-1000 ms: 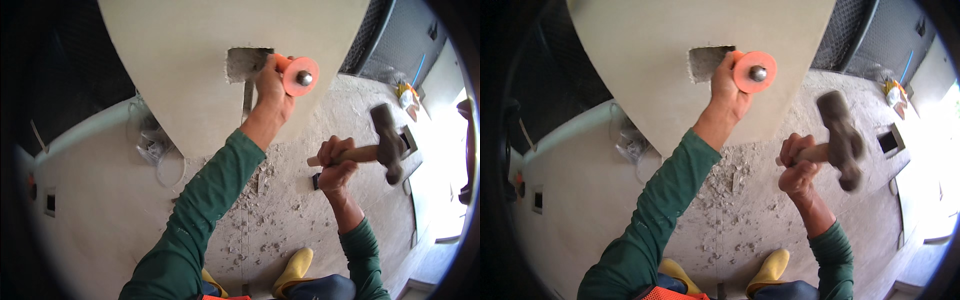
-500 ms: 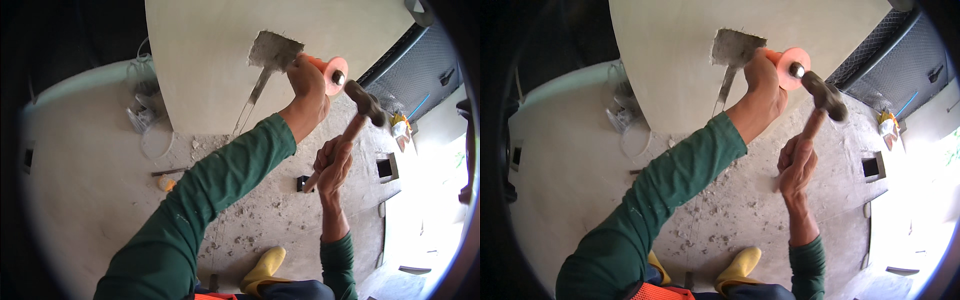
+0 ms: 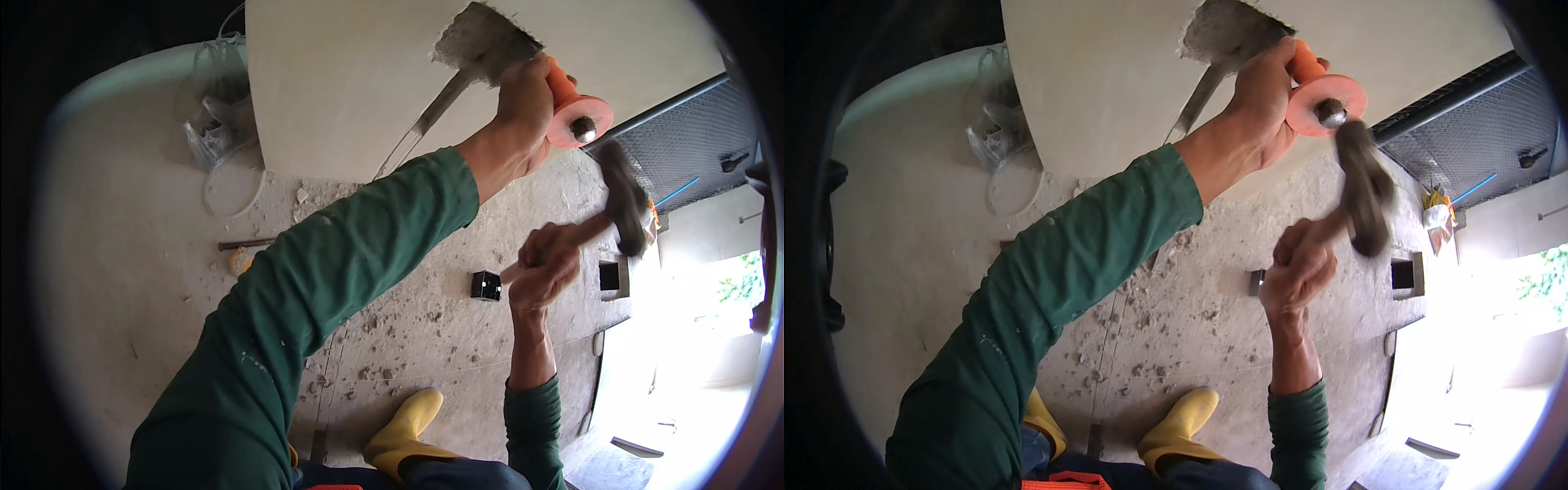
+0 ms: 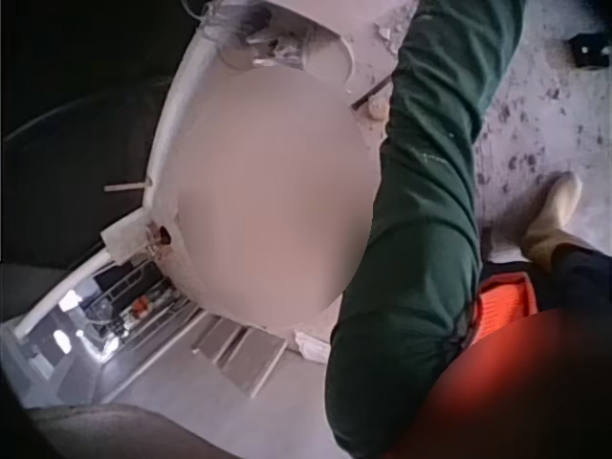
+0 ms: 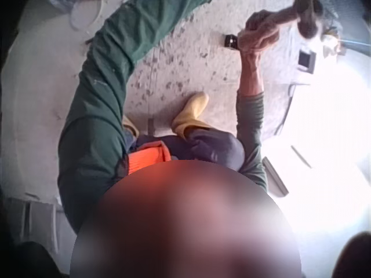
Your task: The person uses a hammer and chisel to chip away at a rectangular section of a wall, creating a hole. The person briefly places a black electrical box into the hole to check fit, then continues chiseling to enlarge the opening.
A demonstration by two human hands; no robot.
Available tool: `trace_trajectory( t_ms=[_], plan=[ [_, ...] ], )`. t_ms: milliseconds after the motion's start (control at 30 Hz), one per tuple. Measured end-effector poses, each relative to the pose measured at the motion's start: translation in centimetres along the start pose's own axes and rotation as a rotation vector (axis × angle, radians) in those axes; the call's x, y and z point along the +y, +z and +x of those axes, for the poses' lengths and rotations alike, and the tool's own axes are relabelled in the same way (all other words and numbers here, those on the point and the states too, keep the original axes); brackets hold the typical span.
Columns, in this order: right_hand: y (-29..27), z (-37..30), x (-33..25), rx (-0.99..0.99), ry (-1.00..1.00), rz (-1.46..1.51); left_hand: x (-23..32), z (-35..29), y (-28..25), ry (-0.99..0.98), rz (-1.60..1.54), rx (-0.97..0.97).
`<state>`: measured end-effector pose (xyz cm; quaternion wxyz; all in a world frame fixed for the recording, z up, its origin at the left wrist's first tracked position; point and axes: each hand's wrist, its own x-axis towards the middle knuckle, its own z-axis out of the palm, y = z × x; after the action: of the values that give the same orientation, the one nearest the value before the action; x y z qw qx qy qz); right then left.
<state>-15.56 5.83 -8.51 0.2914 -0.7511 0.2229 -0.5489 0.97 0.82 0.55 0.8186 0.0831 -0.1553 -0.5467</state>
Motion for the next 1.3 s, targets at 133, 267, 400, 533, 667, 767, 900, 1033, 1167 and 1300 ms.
trace_trajectory(
  t_ms=[133, 267, 400, 533, 667, 767, 900, 1033, 1167, 1300],
  plan=[
    [-0.2, 0.5, -0.7, -0.052, 0.242, -0.041, 0.2, -0.1, 0.7, -0.026, -0.056, 0.079],
    [-1.0, 0.8, -2.1, 0.046, 0.292, 0.023, -0.4, -0.7, 3.3, 0.013, -0.004, 0.214],
    [-1.5, 0.1, -1.9, 0.101, 0.175, 0.065, -1.1, -1.1, 3.5, -0.003, -0.029, 0.294],
    [-1.8, -0.4, -1.0, 0.125, 0.063, -0.007, -1.0, -0.7, 1.6, 0.068, -0.052, 0.079],
    [-1.6, -0.7, 0.4, 0.092, -0.102, -0.047, -0.5, -0.9, -0.4, -0.022, -0.183, -0.070],
    [-1.2, -0.3, 2.1, 0.034, -0.262, -0.095, 0.0, -0.9, -1.3, -0.064, -0.211, -0.072],
    [-1.3, -0.1, 3.1, -0.051, 0.089, -0.256, 0.4, -1.1, -2.2, -0.095, -0.193, -0.088],
    [-1.5, 0.0, 3.0, -0.067, -0.315, -0.239, 0.4, -1.1, -2.1, -0.068, -0.150, -0.102],
    [-1.4, 0.2, 3.1, -0.037, -0.002, -0.322, 0.3, -0.9, -1.8, -0.062, -0.194, -0.082],
    [-1.3, 0.4, 3.9, -0.067, -0.175, -0.227, 0.2, -0.8, -1.5, -0.067, -0.208, -0.060]
  ],
)
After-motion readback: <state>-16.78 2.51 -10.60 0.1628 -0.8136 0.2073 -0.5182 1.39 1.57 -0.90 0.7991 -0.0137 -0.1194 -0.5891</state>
